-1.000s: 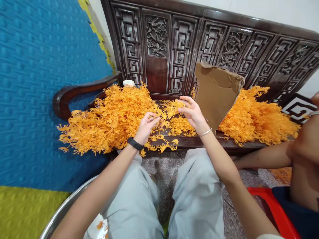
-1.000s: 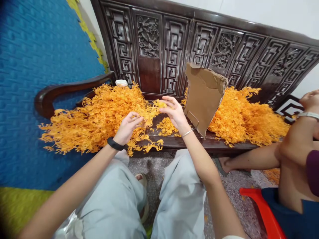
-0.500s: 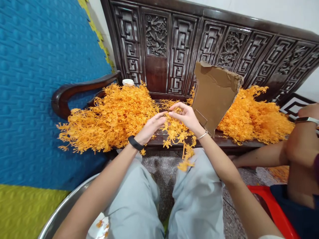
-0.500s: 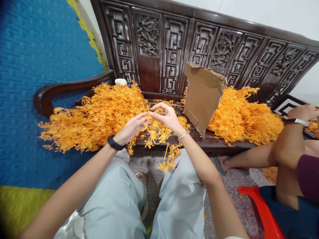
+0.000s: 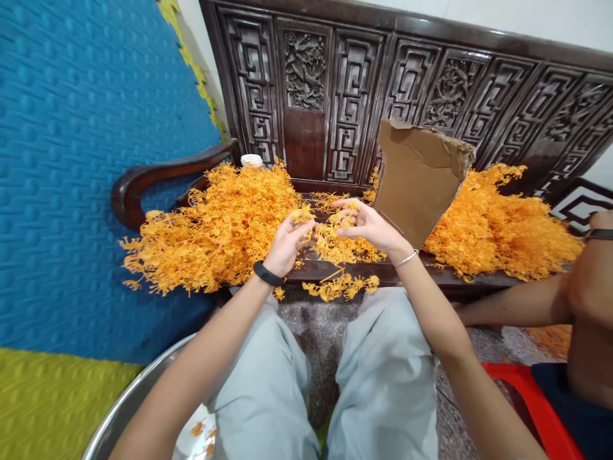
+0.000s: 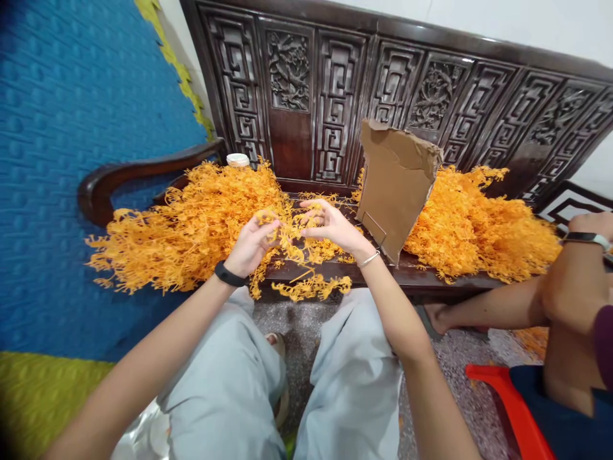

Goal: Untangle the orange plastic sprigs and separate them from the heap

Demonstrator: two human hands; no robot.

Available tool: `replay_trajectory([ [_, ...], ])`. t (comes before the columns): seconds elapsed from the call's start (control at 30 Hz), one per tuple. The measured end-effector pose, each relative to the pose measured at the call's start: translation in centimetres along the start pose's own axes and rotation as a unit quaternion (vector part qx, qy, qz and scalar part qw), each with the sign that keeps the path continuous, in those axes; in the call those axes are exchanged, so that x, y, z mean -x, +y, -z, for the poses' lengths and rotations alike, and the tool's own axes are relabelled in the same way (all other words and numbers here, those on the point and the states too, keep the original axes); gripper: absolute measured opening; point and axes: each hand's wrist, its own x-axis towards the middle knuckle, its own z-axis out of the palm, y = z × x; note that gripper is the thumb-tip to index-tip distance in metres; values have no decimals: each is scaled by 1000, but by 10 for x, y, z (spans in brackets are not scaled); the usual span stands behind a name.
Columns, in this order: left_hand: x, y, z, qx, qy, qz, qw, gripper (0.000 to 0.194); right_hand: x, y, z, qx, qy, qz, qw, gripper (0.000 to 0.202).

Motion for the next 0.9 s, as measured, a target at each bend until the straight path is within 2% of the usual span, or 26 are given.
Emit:
replay_trajectory([
  [0.07, 0, -1, -1, 25, 29, -7, 999, 31, 0, -1, 1, 2, -9, -20, 1000, 50],
  [0.2, -3, 0, 1, 60, 96, -20, 993, 28, 1, -1, 1, -24, -34, -56, 998, 25],
  [0.33, -4, 1, 8, 27, 56, -39, 997, 31, 1, 1, 0, -13, -26, -26, 999, 20],
  [0.47, -3, -1, 8, -16, 32, -27, 999, 35, 0, 10, -4, 49, -44, -13, 998, 25],
  [0.57, -1, -4, 3, -61, 11, -31, 998, 28, 0, 20, -11, 84, -82, -31, 993, 44],
  [0.63, 0, -6, 0, -76, 13, -39, 996, 21, 1, 25, -17, 103, -111, -40, 988, 56],
  [0.7, 0, -7, -2, -65, 26, -30, 997, 19, 2, 26, -22, 124, -116, -31, 985, 59],
  [0.8, -2, -7, 1, -22, 48, 1, 999, 21, 3, 23, -24, 124, -100, -12, 987, 34],
  [0.9, -5, -6, 7, 19, 38, 23, 999, 30, 3, 17, -20, 85, -78, 4, 993, 12],
])
